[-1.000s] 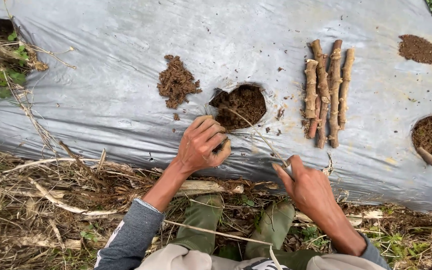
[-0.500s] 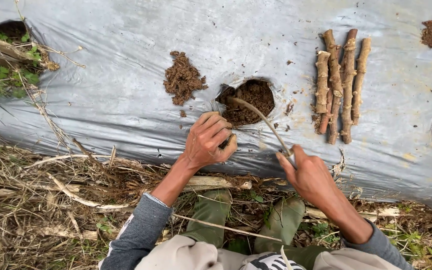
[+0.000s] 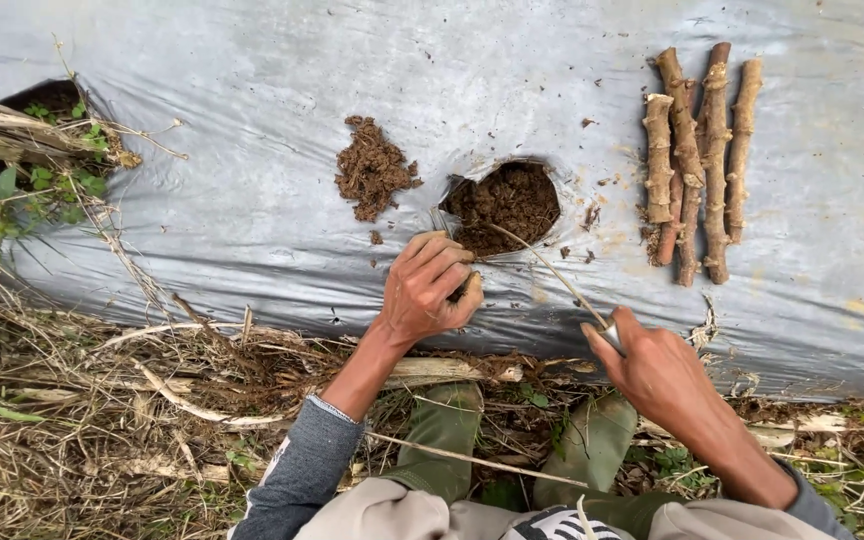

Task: The person uses a sickle to clear soil and debris from a hole in a plastic sheet covering the ground. They then pick up a cassava cutting and place it into the prepared hole.

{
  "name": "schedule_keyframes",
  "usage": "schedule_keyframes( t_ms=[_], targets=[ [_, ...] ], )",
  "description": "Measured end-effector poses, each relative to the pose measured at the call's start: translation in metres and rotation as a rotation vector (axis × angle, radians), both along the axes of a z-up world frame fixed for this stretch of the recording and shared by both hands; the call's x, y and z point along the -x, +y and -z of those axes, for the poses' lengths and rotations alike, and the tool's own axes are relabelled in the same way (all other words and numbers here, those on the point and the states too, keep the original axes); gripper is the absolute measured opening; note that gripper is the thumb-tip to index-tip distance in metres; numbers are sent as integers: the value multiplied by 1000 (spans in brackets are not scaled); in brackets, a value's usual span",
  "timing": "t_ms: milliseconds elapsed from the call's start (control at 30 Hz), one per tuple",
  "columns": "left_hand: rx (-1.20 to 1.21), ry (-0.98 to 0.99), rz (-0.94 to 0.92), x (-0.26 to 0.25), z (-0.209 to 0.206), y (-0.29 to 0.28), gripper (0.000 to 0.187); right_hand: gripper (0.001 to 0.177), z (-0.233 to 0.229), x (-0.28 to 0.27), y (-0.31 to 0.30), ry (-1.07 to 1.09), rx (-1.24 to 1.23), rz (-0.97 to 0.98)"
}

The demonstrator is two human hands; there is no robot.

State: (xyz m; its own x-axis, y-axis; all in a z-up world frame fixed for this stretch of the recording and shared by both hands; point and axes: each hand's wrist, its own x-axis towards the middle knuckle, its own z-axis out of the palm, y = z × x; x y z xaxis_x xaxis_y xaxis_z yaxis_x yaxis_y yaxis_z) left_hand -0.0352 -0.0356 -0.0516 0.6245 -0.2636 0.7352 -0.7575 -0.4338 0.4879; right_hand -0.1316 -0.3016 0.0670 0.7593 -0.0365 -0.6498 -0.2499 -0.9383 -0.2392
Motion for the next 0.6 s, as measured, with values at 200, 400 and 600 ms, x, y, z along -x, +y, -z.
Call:
schedule_keyframes(
  t_ms=[200, 400, 600],
  targets=[
    [-10, -3, -6, -6, -1, -1, 21, 37, 1, -9, 2, -64, -3, 43],
    [-169, 73, 59, -6, -20, 0, 15, 31, 12, 5, -33, -250, -165, 122],
    [-423, 324, -6, -28, -46, -32, 29, 42, 49, -9, -8, -579, -760, 521]
  ],
)
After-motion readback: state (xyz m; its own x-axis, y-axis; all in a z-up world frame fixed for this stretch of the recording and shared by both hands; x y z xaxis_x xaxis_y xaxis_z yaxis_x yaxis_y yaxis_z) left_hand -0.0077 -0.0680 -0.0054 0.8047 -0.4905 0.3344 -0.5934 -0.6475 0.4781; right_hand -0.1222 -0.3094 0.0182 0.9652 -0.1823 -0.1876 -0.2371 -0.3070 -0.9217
